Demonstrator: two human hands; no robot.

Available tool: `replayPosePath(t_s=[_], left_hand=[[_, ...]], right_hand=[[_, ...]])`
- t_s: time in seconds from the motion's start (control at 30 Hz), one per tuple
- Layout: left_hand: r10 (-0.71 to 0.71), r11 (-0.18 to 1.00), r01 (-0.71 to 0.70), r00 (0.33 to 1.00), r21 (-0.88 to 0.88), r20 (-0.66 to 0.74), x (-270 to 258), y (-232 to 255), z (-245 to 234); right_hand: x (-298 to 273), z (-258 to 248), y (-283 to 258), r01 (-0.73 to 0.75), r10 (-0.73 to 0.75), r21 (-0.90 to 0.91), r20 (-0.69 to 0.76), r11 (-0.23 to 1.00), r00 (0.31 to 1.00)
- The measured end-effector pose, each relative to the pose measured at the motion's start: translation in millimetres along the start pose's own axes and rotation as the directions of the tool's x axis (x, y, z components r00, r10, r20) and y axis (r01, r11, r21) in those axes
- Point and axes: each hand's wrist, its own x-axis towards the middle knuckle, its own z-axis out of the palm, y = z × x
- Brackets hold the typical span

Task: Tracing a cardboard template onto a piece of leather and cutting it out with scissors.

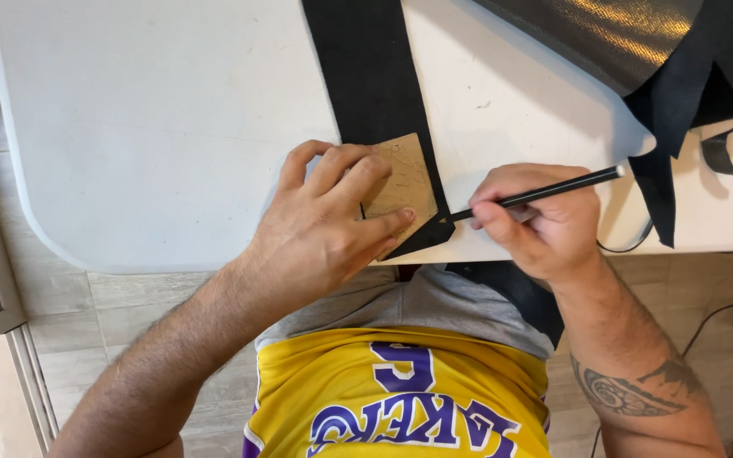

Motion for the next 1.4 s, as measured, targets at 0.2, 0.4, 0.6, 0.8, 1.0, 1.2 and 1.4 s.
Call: replayPosePath(t_s=[0.2, 0.4, 0.6, 0.8, 1.0, 1.2, 1.4], left_hand=[[0.020, 1.000, -0.021, 0.998, 0.012, 0.054, 6.0, 5.8, -6.0], [0.068, 0.998, -0.070, 0.989, 0.010, 0.131, 10.5, 10.5, -9.1], [0.070, 0.986, -0.100, 0.973, 0.131, 0.222, 12.6, 15.0, -5.9], [0.037, 0.986, -0.078, 0.965, 0.148, 0.260, 14.6, 19.0, -6.2], [0.035, 0.995, -0.055, 0.970, 0.080, 0.241, 10.8, 17.8, -5.1], [0.037, 0.998, -0.048, 0.971, 0.040, 0.235, 13.0, 16.9, -6.7], [0.031, 0.999, -0.032, 0.970, 0.000, 0.241, 11.1, 15.9, -5.4]], right_hand=[[7.1, 11.0, -8.1, 0.046, -0.041, -0.024, 0.151, 0.999, 0.988], [7.4, 0.6, -2.6, -0.016, 0.024, -0.119, 0.062, 0.993, 0.998], [6.2, -1.0, 3.5, -0.007, 0.011, -0.129, 0.034, 0.992, 0.999], [-20.5, 6.8, 0.2, 0.019, -0.025, -0.026, -0.257, 0.999, 0.966], [-57.0, 34.3, -10.4, 0.020, -0.098, -0.328, -0.224, 0.945, 0.970], [-45.5, 41.3, -29.6, 0.025, -0.113, -0.371, -0.218, 0.928, 0.969], [-40.7, 43.3, -35.1, 0.002, -0.091, -0.390, -0.209, 0.921, 0.974]])
